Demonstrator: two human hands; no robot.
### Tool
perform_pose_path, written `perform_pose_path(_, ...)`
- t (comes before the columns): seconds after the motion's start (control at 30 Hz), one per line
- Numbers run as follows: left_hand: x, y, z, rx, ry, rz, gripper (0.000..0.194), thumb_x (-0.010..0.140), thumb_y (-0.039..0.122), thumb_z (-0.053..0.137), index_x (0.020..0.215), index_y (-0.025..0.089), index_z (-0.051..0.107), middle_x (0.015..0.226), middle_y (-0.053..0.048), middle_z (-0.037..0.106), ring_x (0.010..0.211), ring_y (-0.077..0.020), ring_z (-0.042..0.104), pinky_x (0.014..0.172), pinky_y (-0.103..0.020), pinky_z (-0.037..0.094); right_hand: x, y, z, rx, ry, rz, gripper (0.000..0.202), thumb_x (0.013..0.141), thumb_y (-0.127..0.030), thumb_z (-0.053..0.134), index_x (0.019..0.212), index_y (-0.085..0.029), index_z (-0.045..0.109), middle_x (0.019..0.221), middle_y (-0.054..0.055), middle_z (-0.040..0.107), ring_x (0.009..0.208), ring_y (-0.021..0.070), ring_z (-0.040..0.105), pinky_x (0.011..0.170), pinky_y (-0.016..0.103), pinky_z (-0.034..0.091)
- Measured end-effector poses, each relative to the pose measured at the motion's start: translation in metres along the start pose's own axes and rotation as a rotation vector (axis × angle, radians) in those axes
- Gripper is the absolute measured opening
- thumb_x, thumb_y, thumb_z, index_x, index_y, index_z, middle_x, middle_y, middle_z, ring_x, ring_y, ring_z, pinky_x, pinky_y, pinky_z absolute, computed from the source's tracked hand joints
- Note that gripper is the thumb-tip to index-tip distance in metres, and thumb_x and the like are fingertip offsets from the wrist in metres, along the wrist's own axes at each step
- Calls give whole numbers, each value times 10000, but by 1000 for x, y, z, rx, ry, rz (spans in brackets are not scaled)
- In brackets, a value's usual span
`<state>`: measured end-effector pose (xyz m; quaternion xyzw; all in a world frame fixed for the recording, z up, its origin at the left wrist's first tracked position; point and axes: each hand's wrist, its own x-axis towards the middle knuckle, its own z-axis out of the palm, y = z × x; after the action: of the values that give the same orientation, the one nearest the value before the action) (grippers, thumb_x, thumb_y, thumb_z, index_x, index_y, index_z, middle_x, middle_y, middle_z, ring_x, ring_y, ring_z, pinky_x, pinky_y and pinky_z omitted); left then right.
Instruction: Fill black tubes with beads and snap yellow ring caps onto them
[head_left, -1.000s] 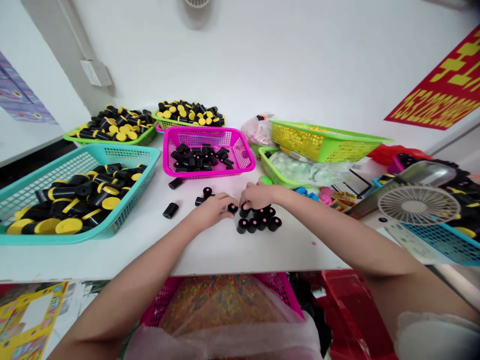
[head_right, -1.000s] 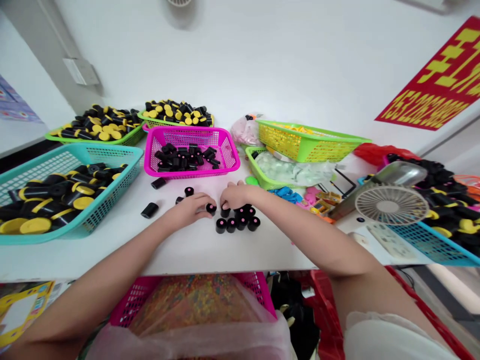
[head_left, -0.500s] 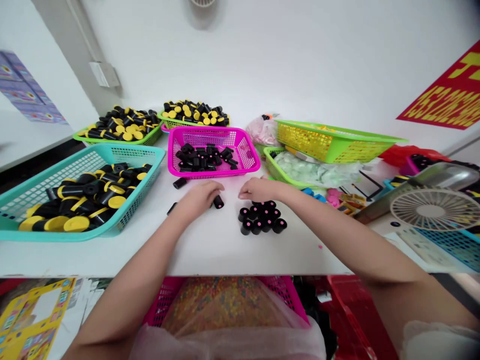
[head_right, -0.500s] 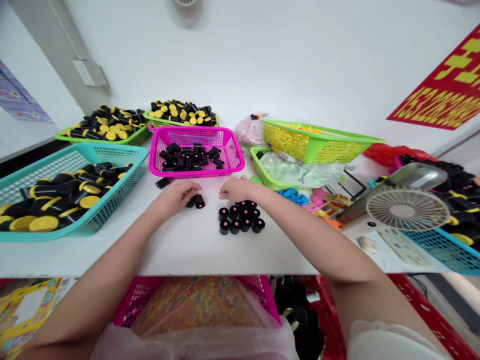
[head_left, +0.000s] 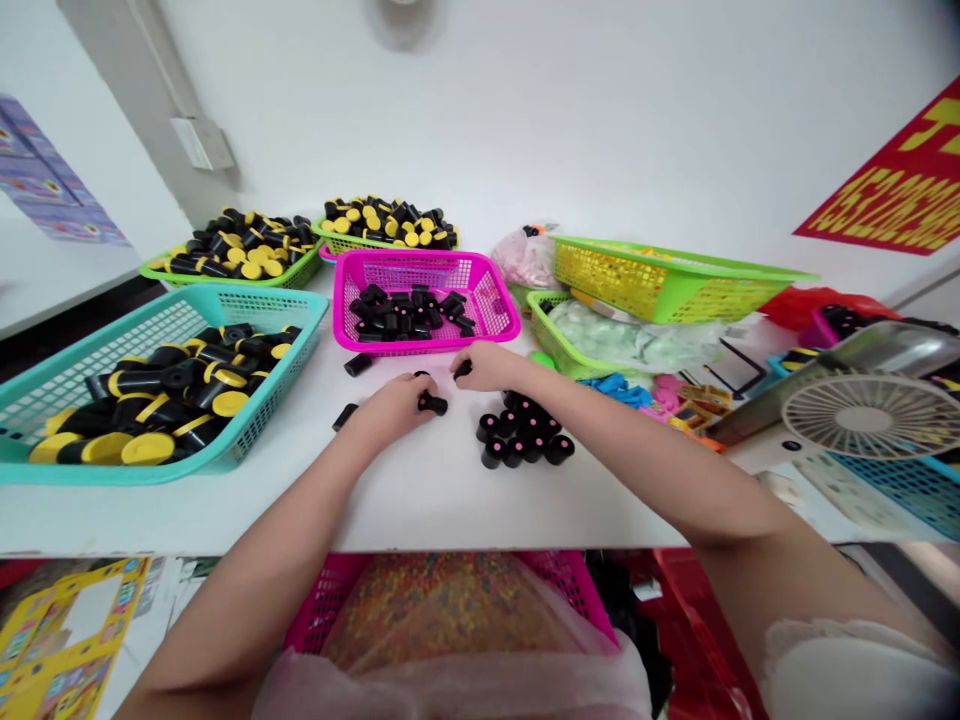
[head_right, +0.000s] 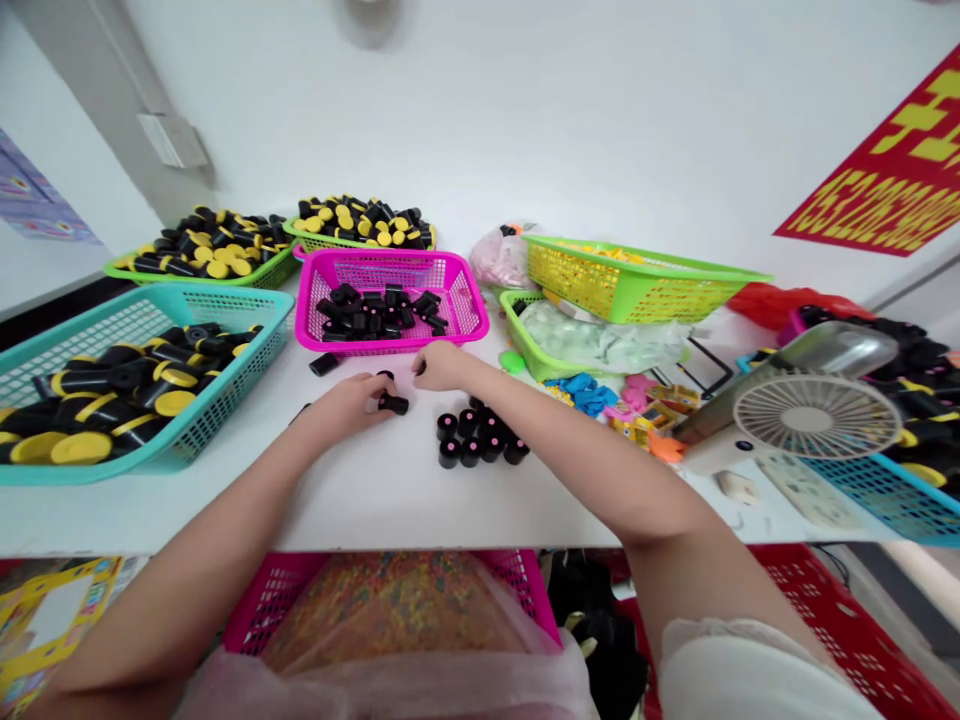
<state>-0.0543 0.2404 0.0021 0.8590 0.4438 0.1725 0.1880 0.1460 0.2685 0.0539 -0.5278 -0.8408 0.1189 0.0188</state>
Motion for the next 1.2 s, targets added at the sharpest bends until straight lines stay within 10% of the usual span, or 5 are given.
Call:
perform_pose_path(0.27,20,27,35,-205,20,203,399,815,43,550,1164,208,649,1209,-71,652,1081,-183,641,976,-320,519,-24,32,-7,-89,-100,47,238,879,-405,689,977,-189,707,967,60,716,869,192,670,829,386,565)
perform_pose_path(0.5,26,28,55,-266,65,150,548,815,33,565,1337,177,484,1252,-107,639,873,-124,704,858,-286,578,-21,47,3,-76,-85,27,254,574,-342,903,787,-253,798,730,46,730,749,300,688,771,476,560)
perform_pose_path(0.7,17,24,15,-104,150,93,485,839,-4,422,1229,225,597,1281,-49,641,1123,-152,638,1022,-292,487,-3,34,-8,-67,-7,-6,322,884,-441,631,886,-166,799,794,84,757,775,242,699,780,360,524)
perform_pose_path(0.87,1,-12,-26,112,326,-239,372,845,60,386,1076,152,663,1178,-169,667,1150,-325,610,1017,-491,464,21,-11,6,-75,24,-76,427,871,-420,660,1209,-163,703,1041,80,762,927,211,697,807,268,489)
perform_pose_path(1.2,17,-43,-19,198,404,-650,488,851,158,525,1307,25,413,1139,-282,654,1088,-379,636,887,-463,509,19,-8,7,-235,-34,-23,311,805,-278,645,1040,-129,784,919,109,777,831,235,695,701,283,465)
